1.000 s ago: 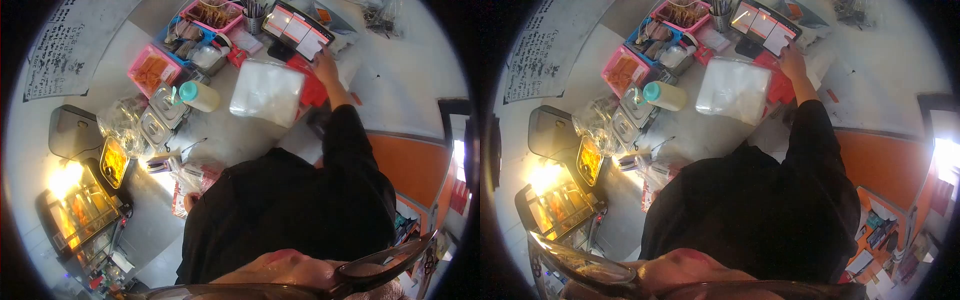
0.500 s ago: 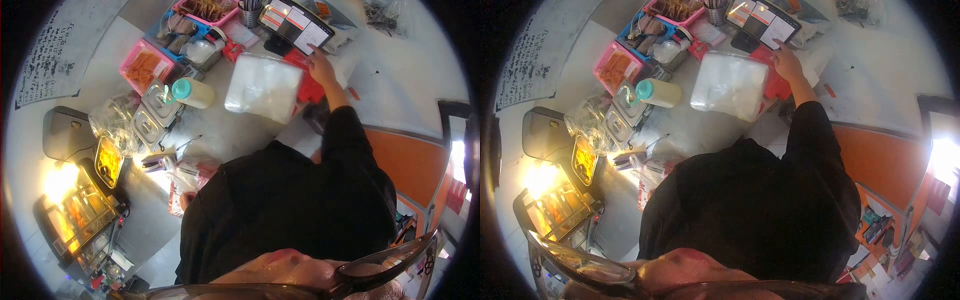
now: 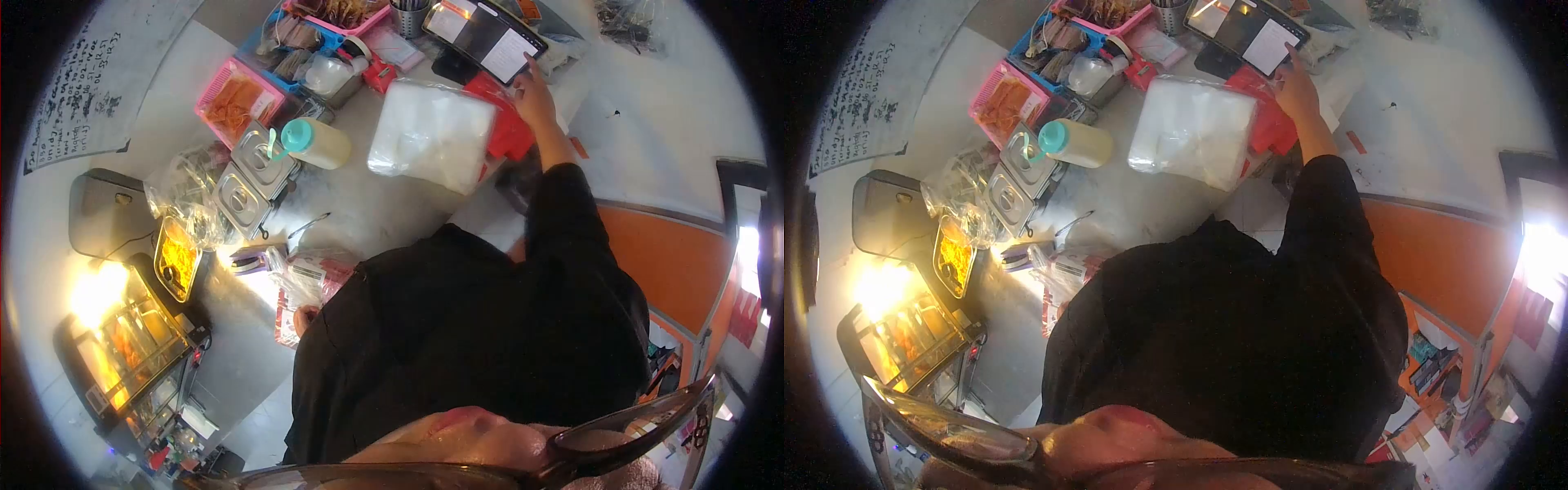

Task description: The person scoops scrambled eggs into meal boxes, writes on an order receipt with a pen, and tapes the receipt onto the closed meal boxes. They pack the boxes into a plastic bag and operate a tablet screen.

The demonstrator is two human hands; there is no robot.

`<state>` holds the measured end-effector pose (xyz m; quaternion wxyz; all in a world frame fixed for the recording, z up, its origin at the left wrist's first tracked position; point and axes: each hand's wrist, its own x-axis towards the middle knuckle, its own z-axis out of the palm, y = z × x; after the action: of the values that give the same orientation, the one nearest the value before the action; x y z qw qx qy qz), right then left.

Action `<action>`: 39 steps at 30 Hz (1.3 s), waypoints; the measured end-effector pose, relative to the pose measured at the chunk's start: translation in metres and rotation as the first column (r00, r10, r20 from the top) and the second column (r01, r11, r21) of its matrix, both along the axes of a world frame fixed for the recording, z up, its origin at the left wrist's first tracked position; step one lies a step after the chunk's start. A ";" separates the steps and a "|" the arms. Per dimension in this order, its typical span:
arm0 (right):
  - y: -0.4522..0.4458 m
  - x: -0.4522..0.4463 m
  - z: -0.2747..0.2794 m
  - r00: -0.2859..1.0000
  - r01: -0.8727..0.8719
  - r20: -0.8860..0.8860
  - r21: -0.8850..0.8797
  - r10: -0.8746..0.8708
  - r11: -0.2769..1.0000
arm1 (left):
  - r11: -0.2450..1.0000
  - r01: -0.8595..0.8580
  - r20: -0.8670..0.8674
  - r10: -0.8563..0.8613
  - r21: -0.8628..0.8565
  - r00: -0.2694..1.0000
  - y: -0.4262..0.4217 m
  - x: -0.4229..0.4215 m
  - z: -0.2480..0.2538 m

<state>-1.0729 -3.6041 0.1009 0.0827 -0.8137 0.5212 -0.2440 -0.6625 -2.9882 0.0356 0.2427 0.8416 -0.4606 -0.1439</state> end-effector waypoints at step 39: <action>-0.001 0.000 -0.018 0.999 -0.034 -0.045 -0.114 0.029 0.993 | 0.979 -0.036 -0.080 0.020 -0.201 0.997 -0.023 -0.017 0.022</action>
<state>-1.0733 -3.6046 0.0828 0.0285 -0.8304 0.4949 -0.2543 -0.6797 -3.0116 0.0577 0.3467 0.8127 -0.4512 -0.1256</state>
